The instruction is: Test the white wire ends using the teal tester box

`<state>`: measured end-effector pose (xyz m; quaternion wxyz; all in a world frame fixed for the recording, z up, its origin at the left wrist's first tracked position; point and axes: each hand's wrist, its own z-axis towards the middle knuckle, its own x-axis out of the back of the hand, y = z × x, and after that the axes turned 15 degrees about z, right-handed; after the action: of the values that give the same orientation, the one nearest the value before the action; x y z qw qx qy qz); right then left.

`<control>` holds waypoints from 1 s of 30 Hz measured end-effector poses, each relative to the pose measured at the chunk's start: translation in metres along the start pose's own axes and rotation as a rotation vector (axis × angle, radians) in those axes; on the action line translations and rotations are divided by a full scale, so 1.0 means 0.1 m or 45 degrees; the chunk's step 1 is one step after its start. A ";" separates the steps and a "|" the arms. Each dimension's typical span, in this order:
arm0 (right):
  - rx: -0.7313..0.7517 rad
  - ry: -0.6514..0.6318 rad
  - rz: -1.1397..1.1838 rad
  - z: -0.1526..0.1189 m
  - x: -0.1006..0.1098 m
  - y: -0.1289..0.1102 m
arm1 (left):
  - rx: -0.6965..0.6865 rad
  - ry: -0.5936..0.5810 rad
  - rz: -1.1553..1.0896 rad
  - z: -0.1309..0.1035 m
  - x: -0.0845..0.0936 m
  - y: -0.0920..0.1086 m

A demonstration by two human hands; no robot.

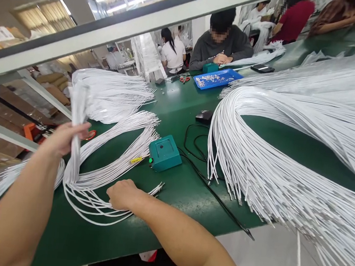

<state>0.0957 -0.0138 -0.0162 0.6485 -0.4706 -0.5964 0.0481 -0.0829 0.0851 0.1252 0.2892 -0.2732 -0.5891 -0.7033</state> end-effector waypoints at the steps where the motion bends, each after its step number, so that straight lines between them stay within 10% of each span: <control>1: 0.004 -0.008 -0.001 0.01 -0.01 0.00 | 0.004 -0.025 -0.096 -0.04 0.17 0.08; 5: 0.012 -0.018 0.072 -0.03 0.04 -0.04 | -0.149 -0.224 -0.677 -0.29 0.47 0.45; 7: 0.003 0.012 0.148 -0.08 0.11 -0.05 | -0.209 -0.313 -0.780 -0.47 0.31 0.54; 15: -0.157 0.367 0.347 -0.09 0.42 0.16 | 0.680 -0.356 -1.118 -1.02 -0.97 0.07; 22: -0.127 0.932 1.283 -0.02 0.44 0.27 | 0.615 -0.237 -1.149 -1.01 -1.16 -0.21; 30: -0.118 0.996 1.464 0.02 0.45 0.35 | 0.468 -0.329 -1.075 -0.93 -1.36 -0.36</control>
<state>0.1240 0.0347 -0.0072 0.6666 -0.7217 0.0235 0.1851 -0.0198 0.0095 -0.0123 -0.0538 -0.0396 -0.7943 -0.6038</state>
